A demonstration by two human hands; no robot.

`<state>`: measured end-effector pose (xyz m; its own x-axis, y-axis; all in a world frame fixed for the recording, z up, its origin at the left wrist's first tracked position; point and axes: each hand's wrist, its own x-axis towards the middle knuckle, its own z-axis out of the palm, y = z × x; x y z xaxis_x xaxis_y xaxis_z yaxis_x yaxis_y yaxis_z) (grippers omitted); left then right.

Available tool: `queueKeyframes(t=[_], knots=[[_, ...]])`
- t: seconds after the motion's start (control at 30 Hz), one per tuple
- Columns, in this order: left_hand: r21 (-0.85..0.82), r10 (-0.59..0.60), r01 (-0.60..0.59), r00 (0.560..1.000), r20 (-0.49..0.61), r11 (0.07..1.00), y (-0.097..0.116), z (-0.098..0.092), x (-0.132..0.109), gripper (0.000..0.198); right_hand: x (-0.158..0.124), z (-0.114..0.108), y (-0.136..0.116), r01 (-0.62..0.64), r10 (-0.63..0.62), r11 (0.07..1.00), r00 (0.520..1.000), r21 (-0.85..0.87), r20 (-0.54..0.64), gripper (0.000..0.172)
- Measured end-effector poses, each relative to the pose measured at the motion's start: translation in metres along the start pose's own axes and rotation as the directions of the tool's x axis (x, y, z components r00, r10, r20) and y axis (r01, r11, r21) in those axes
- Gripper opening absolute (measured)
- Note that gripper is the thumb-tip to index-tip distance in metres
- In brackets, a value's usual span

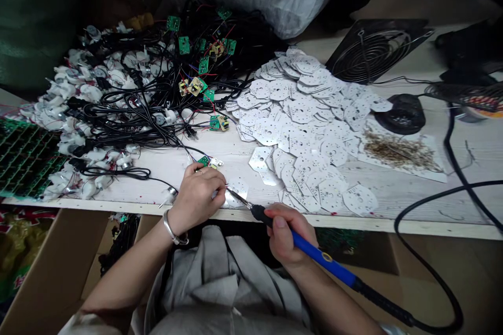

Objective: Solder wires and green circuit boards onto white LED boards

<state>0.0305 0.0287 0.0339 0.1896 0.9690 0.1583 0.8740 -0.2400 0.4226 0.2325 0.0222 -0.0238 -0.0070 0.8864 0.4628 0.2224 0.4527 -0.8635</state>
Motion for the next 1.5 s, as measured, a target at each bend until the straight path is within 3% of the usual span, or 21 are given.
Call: queueKeyframes(t=[0.17, 0.37, 0.63, 0.97, 1.33, 1.5], knots=[[0.002, -0.003, 0.003, 1.000, 0.014, 1.000, -0.001, 0.000, 0.000, 0.015, 0.002, -0.001, -0.003, 0.023, -0.023, 1.000, 1.000, -0.019, 0.015, 0.017], [0.003, 0.000, 0.000, 1.000, 0.010, 1.000, -0.001, 0.000, 0.000, 0.015, -0.005, -0.002, 0.006, -0.048, 0.047, 0.998, 0.998, -0.042, -0.031, 0.023], [0.003, 0.007, -0.007, 1.000, 0.001, 1.000, -0.001, 0.001, 0.000, 0.015, -0.001, -0.004, 0.003, -0.021, 0.022, 0.999, 0.999, -0.040, 0.037, 0.020], [0.016, 0.028, -0.028, 1.000, 0.006, 0.999, -0.001, -0.001, 0.000, 0.015, -0.012, 0.004, 0.015, -0.146, 0.139, 0.989, 0.974, -0.030, -0.179, 0.030], [0.033, -0.001, -0.001, 0.998, 0.066, 0.999, 0.000, -0.004, 0.000, 0.016, -0.009, 0.002, 0.013, -0.130, 0.121, 0.990, 0.981, -0.053, -0.151, 0.029], [0.042, 0.021, -0.025, 0.996, 0.088, 0.999, 0.001, -0.006, 0.003, 0.016, -0.007, -0.002, 0.011, -0.125, 0.121, 0.991, 0.990, -0.052, -0.071, 0.027]])
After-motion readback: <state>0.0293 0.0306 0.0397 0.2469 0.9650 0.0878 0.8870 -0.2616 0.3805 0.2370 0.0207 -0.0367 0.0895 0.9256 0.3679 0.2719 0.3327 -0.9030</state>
